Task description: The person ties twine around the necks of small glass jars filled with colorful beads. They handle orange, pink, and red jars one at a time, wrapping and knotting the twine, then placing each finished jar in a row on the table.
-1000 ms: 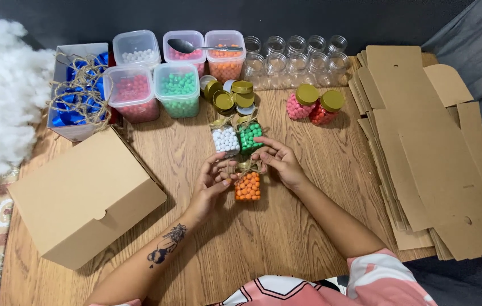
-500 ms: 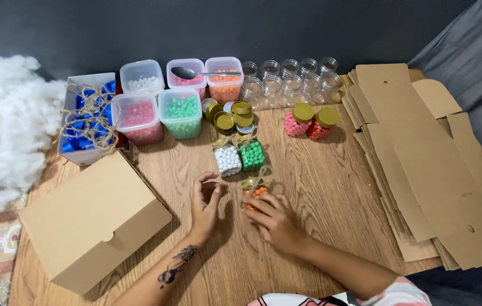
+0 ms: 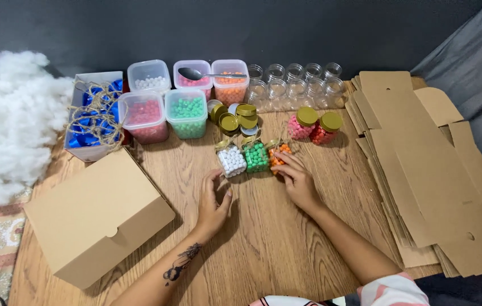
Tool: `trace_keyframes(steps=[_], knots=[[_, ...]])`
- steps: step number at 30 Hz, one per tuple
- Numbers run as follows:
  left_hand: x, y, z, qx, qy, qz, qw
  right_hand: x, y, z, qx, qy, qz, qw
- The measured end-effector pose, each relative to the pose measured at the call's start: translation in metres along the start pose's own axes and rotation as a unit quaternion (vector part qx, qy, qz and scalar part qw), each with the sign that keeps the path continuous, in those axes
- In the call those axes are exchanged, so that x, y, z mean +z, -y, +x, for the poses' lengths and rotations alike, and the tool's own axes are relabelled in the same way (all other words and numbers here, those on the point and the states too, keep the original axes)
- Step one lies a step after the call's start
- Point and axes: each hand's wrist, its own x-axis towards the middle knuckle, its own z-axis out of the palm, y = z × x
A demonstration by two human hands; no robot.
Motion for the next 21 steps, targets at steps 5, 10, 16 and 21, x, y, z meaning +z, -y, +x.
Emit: trace_keyframes(steps=[5,10,16,21], knots=[[-0.002,-0.016,-0.002,-0.013,0.026,0.012,1.000,0.003,0.008,0.013,-0.023,0.001,-0.001,1.000],[0.001,0.004,0.009,0.004,0.048,0.040,0.998,0.005,-0.039,0.015,-0.103,-0.061,-0.087,0.989],[0.001,0.000,0.016,0.026,-0.004,0.047,0.999,-0.011,-0.091,0.036,-0.081,-0.191,-0.367,0.907],[-0.009,-0.017,0.017,0.175,-0.007,0.202,0.964,-0.006,-0.106,0.033,-0.074,-0.160,-0.409,0.895]])
